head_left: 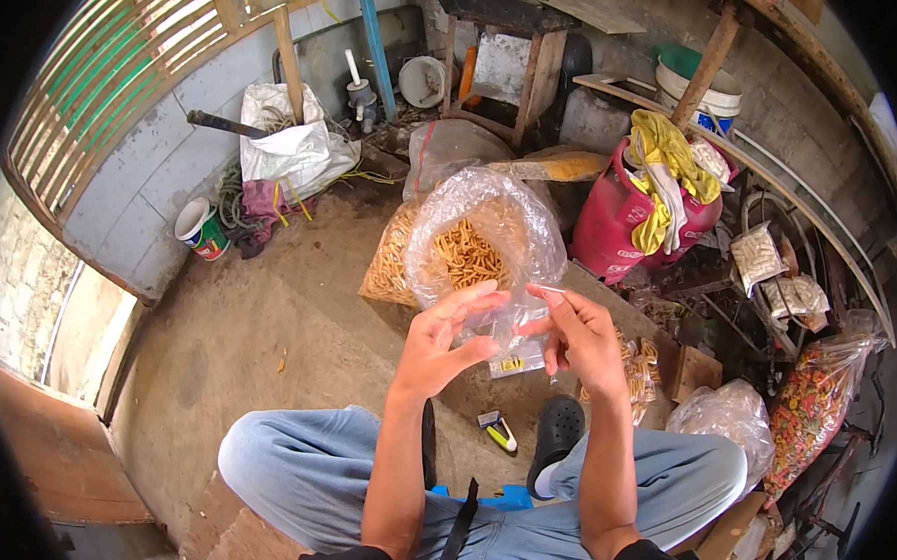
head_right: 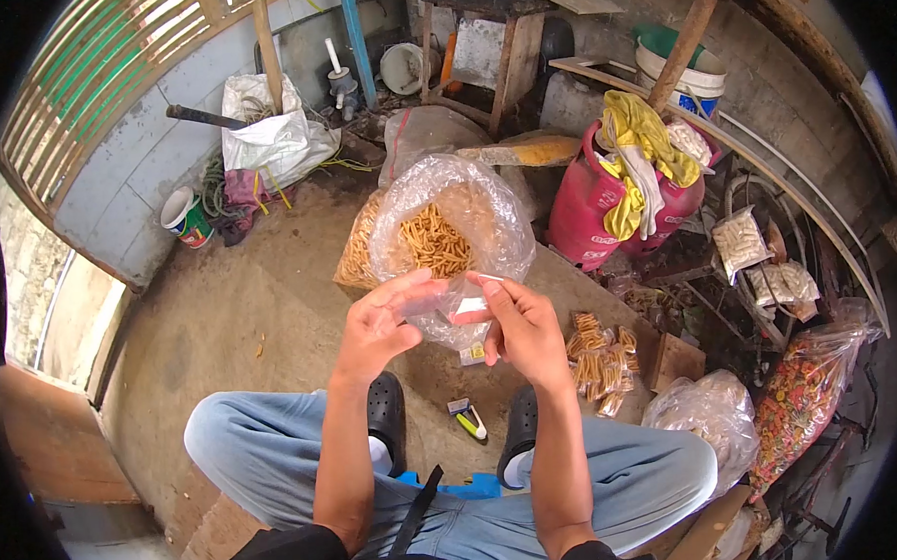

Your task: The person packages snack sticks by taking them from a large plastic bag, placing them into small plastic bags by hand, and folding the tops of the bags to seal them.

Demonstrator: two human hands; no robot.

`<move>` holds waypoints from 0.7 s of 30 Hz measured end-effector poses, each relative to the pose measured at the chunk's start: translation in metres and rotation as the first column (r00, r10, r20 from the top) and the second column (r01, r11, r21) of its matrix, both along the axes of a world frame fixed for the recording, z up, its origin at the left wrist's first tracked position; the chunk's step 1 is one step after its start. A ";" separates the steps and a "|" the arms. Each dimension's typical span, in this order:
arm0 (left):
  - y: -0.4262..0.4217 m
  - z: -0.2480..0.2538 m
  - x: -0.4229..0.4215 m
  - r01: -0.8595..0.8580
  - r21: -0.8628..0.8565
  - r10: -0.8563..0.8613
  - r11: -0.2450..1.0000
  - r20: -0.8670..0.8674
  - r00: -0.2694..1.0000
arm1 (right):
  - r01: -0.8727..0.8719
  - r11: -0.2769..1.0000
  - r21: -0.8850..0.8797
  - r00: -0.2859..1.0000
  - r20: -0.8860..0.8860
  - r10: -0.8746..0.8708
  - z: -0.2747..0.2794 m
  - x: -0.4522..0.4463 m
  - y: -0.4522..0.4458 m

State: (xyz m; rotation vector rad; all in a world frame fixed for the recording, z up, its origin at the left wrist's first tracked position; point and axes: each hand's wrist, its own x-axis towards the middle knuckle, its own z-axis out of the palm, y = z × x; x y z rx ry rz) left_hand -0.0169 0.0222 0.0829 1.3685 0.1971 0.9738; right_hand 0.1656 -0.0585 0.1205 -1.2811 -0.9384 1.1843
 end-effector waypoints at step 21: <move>-0.011 0.011 0.011 -0.510 -0.216 0.403 0.833 -0.396 0.825 | -0.126 0.979 0.163 0.989 0.102 0.110 -0.003 0.000 -0.002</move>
